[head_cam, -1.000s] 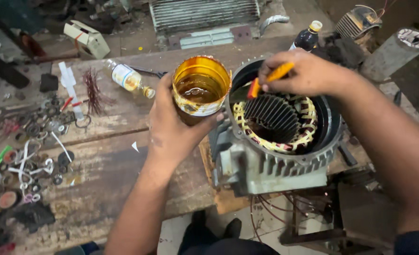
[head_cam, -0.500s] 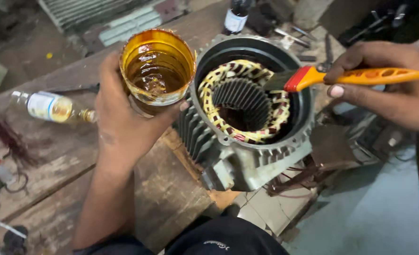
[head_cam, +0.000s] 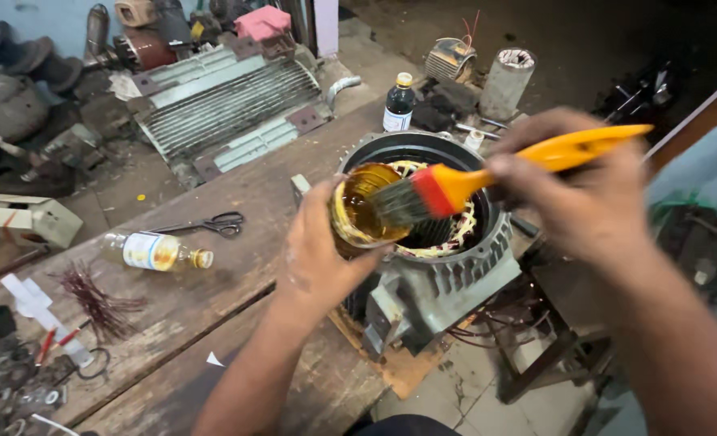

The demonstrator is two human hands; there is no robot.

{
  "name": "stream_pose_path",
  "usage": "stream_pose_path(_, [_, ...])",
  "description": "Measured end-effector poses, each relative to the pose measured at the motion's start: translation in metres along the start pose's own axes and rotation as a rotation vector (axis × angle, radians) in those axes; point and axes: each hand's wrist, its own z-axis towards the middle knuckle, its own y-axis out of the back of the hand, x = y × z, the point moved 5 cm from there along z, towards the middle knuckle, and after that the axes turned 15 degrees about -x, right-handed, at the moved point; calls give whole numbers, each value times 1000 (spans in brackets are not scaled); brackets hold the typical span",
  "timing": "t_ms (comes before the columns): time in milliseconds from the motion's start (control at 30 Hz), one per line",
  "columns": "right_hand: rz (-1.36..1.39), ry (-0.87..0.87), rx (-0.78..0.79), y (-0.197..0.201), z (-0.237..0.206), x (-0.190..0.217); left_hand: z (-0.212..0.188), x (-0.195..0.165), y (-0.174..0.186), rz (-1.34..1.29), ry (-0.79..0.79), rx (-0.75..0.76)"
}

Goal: The person holds a can of amber varnish in one hand and uses a paintbrush in the other to coat the copper windings inside an electric motor stator, repeatedly dipping the brush into the can and brushing the winding surfaces around the stator's circumference.

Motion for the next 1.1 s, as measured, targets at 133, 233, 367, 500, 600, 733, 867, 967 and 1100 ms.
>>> stream_pose_path(133, [19, -36, 104, -47, -3, -9, 0, -11, 1, 98, -129, 11])
stream_pose_path(233, [-42, -28, 114, -69, -1, -17, 5, -7, 3, 132, -214, 11])
stream_pose_path(367, [-114, 122, 173, -89, 3, -20, 13, 12, 3, 108, -242, 1])
stream_pose_path(500, [-122, 242, 192, -105, 4, -28, 20, 35, 1, 96, -255, 49])
stream_pose_path(600, [-199, 242, 221, -118, 3, -43, 23, 48, -2, 122, -263, 84])
stream_pose_path(733, [-188, 162, 261, -132, 12, -55, 28, 61, -3, 158, -247, 82])
stream_pose_path(867, [-127, 120, 266, -131, 28, -53, 33, 69, 0, 163, -246, 71])
stream_pose_path(967, [-122, 119, 235, -124, 36, -53, 37, 72, 1, 182, -246, 59])
stream_pose_path(1100, [5, 132, 267, -128, 39, -63, 45, 73, -1, 194, -241, 53])
